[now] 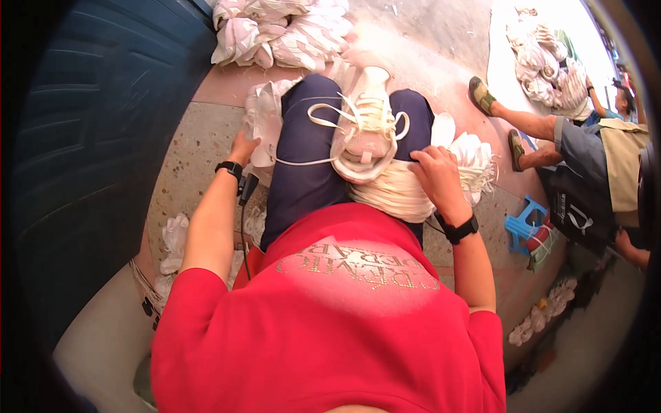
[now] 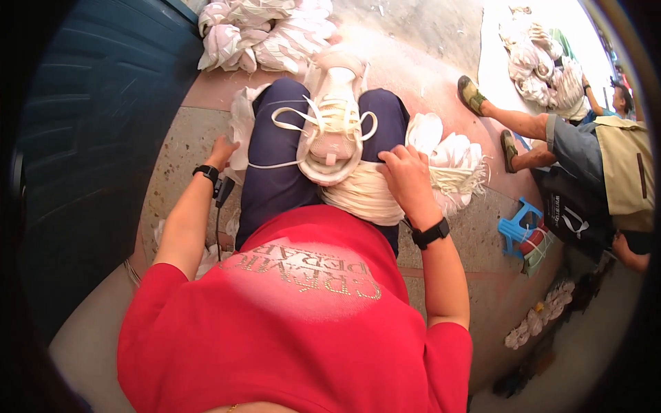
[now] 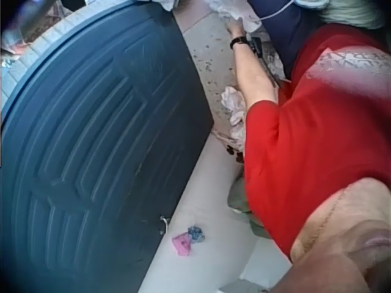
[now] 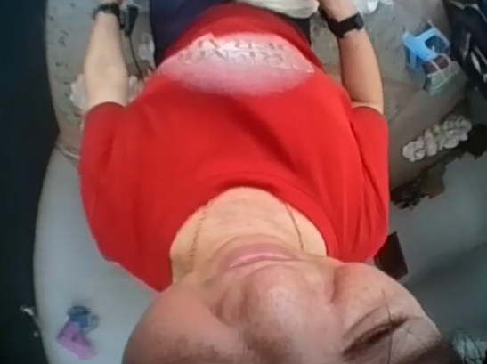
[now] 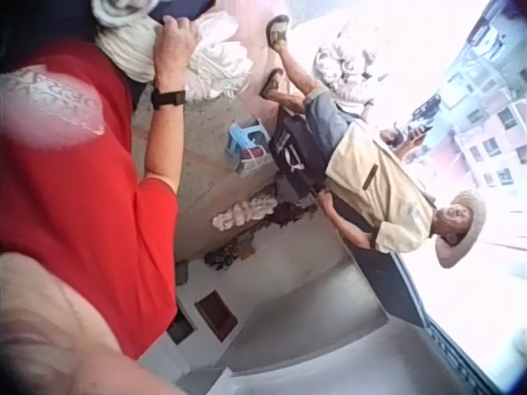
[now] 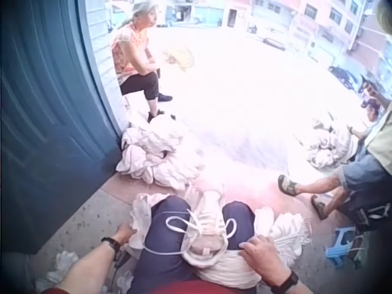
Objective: The recorder is lacing and organizing white shoes while sitting on the floor in a shared workspace.
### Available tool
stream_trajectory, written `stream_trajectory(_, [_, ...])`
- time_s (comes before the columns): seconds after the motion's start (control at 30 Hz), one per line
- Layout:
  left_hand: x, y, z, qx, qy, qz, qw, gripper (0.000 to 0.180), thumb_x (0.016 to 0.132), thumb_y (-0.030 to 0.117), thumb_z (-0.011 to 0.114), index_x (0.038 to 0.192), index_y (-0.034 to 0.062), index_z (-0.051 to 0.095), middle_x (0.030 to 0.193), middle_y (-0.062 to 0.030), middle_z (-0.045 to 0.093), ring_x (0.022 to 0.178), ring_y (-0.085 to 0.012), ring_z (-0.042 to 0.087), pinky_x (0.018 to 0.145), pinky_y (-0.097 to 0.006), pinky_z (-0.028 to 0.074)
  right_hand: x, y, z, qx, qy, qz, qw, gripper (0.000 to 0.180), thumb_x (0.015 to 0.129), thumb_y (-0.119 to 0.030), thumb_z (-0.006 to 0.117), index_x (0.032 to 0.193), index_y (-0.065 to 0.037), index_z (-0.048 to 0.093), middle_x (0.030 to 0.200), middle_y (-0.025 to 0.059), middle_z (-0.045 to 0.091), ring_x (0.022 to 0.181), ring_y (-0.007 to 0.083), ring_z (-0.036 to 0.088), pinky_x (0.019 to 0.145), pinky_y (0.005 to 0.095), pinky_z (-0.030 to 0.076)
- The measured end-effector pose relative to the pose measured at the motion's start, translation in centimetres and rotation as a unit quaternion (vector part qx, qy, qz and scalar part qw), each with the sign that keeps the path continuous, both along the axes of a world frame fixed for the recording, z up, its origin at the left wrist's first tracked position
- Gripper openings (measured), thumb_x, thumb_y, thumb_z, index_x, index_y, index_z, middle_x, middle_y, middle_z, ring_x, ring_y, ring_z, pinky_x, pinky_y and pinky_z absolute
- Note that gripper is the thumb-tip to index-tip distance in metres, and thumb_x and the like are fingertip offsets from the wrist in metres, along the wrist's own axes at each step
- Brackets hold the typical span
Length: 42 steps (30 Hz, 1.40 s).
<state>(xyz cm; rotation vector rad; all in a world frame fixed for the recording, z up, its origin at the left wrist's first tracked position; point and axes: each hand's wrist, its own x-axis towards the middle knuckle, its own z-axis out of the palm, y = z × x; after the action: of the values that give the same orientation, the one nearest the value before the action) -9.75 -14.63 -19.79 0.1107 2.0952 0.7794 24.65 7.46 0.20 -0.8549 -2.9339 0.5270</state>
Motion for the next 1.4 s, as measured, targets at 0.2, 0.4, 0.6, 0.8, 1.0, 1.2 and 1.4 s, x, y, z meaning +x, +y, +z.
stream_trajectory(0.2, [0.4, -2.6, -5.4, 0.044, -0.036, -0.001, 0.998, 0.040, 0.075, 0.032, 0.064, 0.098, -0.0006, 0.061, 0.090, -0.0149, 0.064, 0.080, -0.0283, 0.062, 0.069, -0.036, 0.048, 0.1, -0.8, -0.1, 0.068, -0.018, 0.015, 0.997, 0.011, 0.073, -0.005, 0.054, 0.083, -0.006, 0.059, 0.073, 0.0084, 0.050, 0.076, 0.0260, 0.049, 0.070, 0.0366, 0.039])
stream_trajectory(0.4, [-4.2, -2.1, 0.3, -0.033, 0.219, -0.039, 0.974, 0.040, 0.077, 0.037, 0.058, 0.086, -0.0019, 0.062, 0.081, -0.0219, 0.062, 0.075, -0.0314, 0.063, 0.066, -0.039, 0.048, -0.7, -0.2, 1.2, 0.111, -0.043, 0.075, 0.990, 0.010, 0.070, -0.004, 0.051, 0.079, -0.005, 0.056, 0.072, 0.0072, 0.050, 0.075, 0.0241, 0.050, 0.068, 0.0351, 0.038])
stream_trajectory(0.6, [-7.4, -3.5, 13.3, 0.082, 0.452, 0.071, 0.886, 0.037, 0.081, 0.031, 0.059, 0.060, 0.0026, 0.049, 0.048, -0.0074, 0.051, 0.043, -0.0167, 0.051, 0.045, -0.031, 0.041, -0.5, 0.1, 0.5, 0.098, 0.001, 0.093, 0.991, 0.007, 0.071, -0.004, 0.051, 0.076, -0.007, 0.054, 0.069, 0.0062, 0.051, 0.073, 0.0229, 0.052, 0.069, 0.0345, 0.039])
stream_trajectory(0.8, [1.0, 3.0, 24.3, 0.284, 0.443, 0.044, 0.849, 0.031, 0.084, 0.022, 0.060, 0.061, 0.0051, 0.046, 0.049, 0.0005, 0.048, 0.041, -0.0049, 0.045, 0.036, -0.020, 0.032, -0.3, 0.8, -0.1, 0.098, -0.020, 0.112, 0.989, 0.008, 0.071, -0.005, 0.053, 0.078, -0.008, 0.056, 0.071, 0.0058, 0.052, 0.074, 0.0221, 0.053, 0.068, 0.0336, 0.040])
stream_trajectory(1.0, [3.8, 6.6, 23.1, 0.277, 0.533, -0.089, 0.794, 0.028, 0.078, 0.020, 0.065, 0.062, 0.0029, 0.050, 0.050, 0.0006, 0.046, 0.045, -0.0064, 0.042, 0.041, -0.023, 0.035, -0.9, 0.3, -1.2, 0.094, -0.075, 0.194, 0.974, 0.002, 0.069, -0.008, 0.054, 0.068, -0.009, 0.055, 0.071, 0.0052, 0.049, 0.076, 0.0218, 0.050, 0.068, 0.0344, 0.038])
stream_trajectory(1.2, [4.8, 6.1, 23.9, 0.214, 0.481, -0.138, 0.839, 0.027, 0.072, 0.025, 0.070, 0.078, 0.0008, 0.057, 0.055, 0.0004, 0.047, 0.053, -0.0065, 0.045, 0.048, -0.024, 0.039, -0.6, -0.3, -1.4, 0.101, -0.046, 0.187, 0.976, 0.007, 0.073, -0.010, 0.052, 0.067, -0.008, 0.050, 0.071, 0.0054, 0.049, 0.074, 0.0223, 0.049, 0.068, 0.0343, 0.036])
stream_trajectory(1.4, [3.2, 4.8, 22.2, 0.382, 0.195, -0.077, 0.900, 0.027, 0.081, 0.019, 0.063, 0.098, -0.0005, 0.057, 0.068, 0.0021, 0.054, 0.057, -0.0051, 0.048, 0.050, -0.019, 0.039, -1.1, 0.1, -1.4, 0.058, -0.063, 0.194, 0.977, 0.010, 0.074, -0.016, 0.058, 0.069, -0.009, 0.054, 0.071, 0.0049, 0.053, 0.075, 0.0213, 0.052, 0.069, 0.0343, 0.037])
